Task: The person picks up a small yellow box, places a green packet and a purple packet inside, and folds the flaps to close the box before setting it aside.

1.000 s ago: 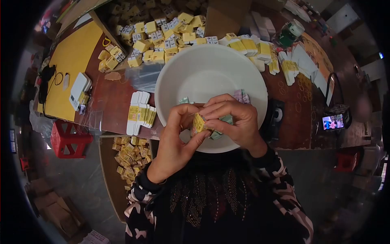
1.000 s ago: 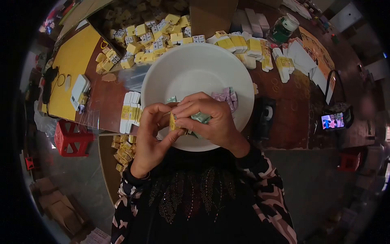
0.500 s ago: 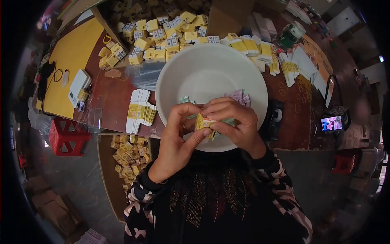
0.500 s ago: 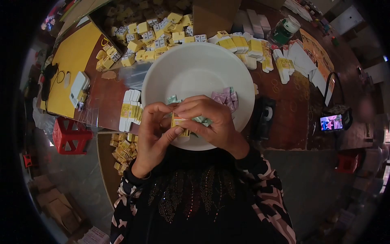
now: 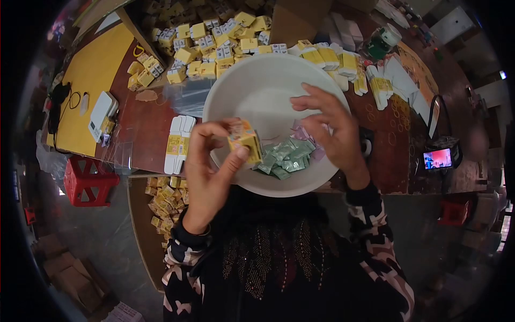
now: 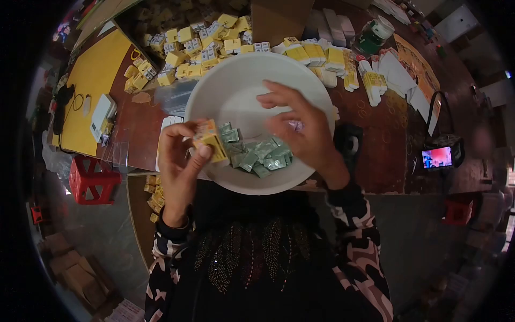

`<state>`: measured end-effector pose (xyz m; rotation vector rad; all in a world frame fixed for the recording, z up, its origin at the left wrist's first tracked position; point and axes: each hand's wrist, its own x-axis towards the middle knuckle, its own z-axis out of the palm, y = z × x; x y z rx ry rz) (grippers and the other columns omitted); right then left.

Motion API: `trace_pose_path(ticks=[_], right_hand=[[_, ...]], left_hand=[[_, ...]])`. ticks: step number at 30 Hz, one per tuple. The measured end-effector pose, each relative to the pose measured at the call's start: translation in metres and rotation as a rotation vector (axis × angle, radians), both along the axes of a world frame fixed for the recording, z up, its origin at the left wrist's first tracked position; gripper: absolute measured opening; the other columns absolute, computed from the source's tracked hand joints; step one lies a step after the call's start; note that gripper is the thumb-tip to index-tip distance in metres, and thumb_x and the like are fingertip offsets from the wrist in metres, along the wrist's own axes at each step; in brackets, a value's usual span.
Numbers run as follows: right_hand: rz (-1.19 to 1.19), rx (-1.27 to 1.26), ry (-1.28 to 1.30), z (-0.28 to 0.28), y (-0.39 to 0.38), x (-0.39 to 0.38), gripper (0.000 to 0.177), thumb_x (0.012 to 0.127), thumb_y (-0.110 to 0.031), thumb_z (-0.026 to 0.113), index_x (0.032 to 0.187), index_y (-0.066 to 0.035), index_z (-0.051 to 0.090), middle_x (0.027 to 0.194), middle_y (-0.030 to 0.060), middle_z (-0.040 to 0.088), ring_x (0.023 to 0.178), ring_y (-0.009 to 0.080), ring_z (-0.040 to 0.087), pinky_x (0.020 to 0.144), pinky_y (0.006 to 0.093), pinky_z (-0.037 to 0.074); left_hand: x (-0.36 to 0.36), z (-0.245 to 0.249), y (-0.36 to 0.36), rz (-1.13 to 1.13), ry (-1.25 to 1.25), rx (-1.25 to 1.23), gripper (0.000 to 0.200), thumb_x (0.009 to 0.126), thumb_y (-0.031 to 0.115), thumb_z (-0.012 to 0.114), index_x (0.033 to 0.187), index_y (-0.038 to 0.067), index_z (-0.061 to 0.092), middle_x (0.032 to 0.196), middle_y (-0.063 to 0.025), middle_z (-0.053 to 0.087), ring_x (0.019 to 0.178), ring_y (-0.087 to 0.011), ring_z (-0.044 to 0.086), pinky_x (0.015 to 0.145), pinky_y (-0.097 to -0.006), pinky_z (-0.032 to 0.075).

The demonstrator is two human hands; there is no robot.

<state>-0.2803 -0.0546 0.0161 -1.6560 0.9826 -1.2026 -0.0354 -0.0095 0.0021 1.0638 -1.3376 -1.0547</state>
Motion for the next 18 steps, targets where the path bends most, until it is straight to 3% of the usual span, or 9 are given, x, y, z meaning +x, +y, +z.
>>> trace_pose_path(ticks=[1, 2, 4, 5, 7, 10, 14, 16, 18], right_hand=[[-0.072, 0.056, 0.111, -0.004, -0.015, -0.012, 0.034, 0.091, -0.012, 0.066, 0.123, 0.001, 0.062, 0.107, 0.0154, 0.071, 0.098, 0.0231, 0.069, 0.083, 0.0346, 0.055], [-0.080, 0.056, 0.112, -0.008, -0.029, -0.020, 0.034, 0.091, -0.012, 0.066, 0.123, 0.001, 0.062, 0.107, 0.0154, 0.071, 0.098, 0.0231, 0.069, 0.083, 0.0346, 0.055], [0.121, 0.055, 0.836, -0.016, -0.052, -0.031, 0.028, 0.089, -0.011, 0.065, 0.113, 0.001, 0.062, 0.094, 0.0182, 0.069, 0.088, 0.0281, 0.069, 0.076, 0.0366, 0.054], [0.114, 0.055, 0.838, -0.028, -0.060, -0.033, 0.028, 0.089, -0.011, 0.065, 0.113, 0.001, 0.062, 0.094, 0.0182, 0.069, 0.088, 0.0281, 0.069, 0.076, 0.0366, 0.054], [0.395, -0.028, 1.165, -0.055, -0.071, -0.037, 0.019, 0.084, -0.011, 0.065, 0.100, -0.002, 0.063, 0.087, 0.0199, 0.067, 0.084, 0.0340, 0.067, 0.072, 0.0422, 0.052], [0.317, -0.073, 1.408, -0.071, -0.076, -0.034, 0.012, 0.082, -0.009, 0.063, 0.093, -0.004, 0.066, 0.089, 0.0160, 0.071, 0.085, 0.0376, 0.068, 0.076, 0.0457, 0.054], [0.391, 0.032, 1.422, -0.076, -0.073, -0.020, 0.014, 0.083, -0.011, 0.063, 0.094, -0.005, 0.068, 0.091, 0.0153, 0.071, 0.086, 0.0384, 0.068, 0.079, 0.0467, 0.053], [0.513, 0.009, 1.105, -0.068, -0.067, -0.016, 0.019, 0.083, -0.015, 0.068, 0.095, -0.001, 0.067, 0.083, 0.0170, 0.069, 0.083, 0.0354, 0.068, 0.075, 0.0457, 0.051], [0.501, 0.065, 0.954, -0.063, -0.069, -0.014, 0.020, 0.085, -0.015, 0.067, 0.099, -0.001, 0.069, 0.084, 0.0171, 0.069, 0.081, 0.0346, 0.068, 0.075, 0.0435, 0.051]], left_hand=[[0.004, 0.006, -0.002, 0.011, 0.147, 0.059, 0.029, 0.090, 0.003, 0.071, 0.110, 0.005, 0.049, 0.127, -0.0133, 0.058, 0.113, -0.0168, 0.057, 0.096, -0.0292, 0.047], [0.007, 0.010, -0.005, 0.022, 0.293, 0.116, 0.031, 0.090, 0.004, 0.071, 0.110, 0.005, 0.048, 0.126, -0.0134, 0.058, 0.113, -0.0170, 0.057, 0.096, -0.0294, 0.047], [0.024, 0.002, -0.012, 0.046, 0.287, 0.115, 0.040, 0.087, 0.003, 0.072, 0.119, 0.003, 0.047, 0.126, -0.0137, 0.058, 0.112, -0.0175, 0.058, 0.097, -0.0299, 0.048], [0.031, -0.002, -0.014, 0.041, 0.334, 0.116, 0.046, 0.086, 0.001, 0.072, 0.124, 0.002, 0.046, 0.125, -0.0133, 0.058, 0.112, -0.0180, 0.059, 0.098, -0.0305, 0.048], [0.031, 0.000, -0.015, 0.015, 0.424, 0.152, 0.059, 0.081, -0.004, 0.069, 0.135, -0.001, 0.045, 0.123, -0.0121, 0.060, 0.114, -0.0191, 0.060, 0.101, -0.0313, 0.047], [0.029, -0.002, -0.014, -0.068, 0.441, 0.221, 0.057, 0.080, -0.004, 0.067, 0.133, -0.004, 0.047, 0.122, -0.0109, 0.060, 0.114, -0.0190, 0.059, 0.102, -0.0311, 0.045], [0.029, -0.010, -0.015, -0.108, 0.531, 0.324, 0.058, 0.078, -0.005, 0.065, 0.134, -0.005, 0.049, 0.125, -0.0111, 0.060, 0.116, -0.0187, 0.059, 0.104, -0.0310, 0.044], [0.027, -0.017, -0.017, -0.148, 0.519, 0.300, 0.060, 0.079, 0.002, 0.064, 0.136, -0.005, 0.049, 0.128, -0.0130, 0.060, 0.119, -0.0208, 0.060, 0.105, -0.0336, 0.045], [0.022, -0.019, -0.015, -0.163, 0.511, 0.296, 0.059, 0.079, -0.003, 0.063, 0.137, -0.004, 0.049, 0.128, -0.0118, 0.060, 0.118, -0.0194, 0.059, 0.103, -0.0315, 0.045]])
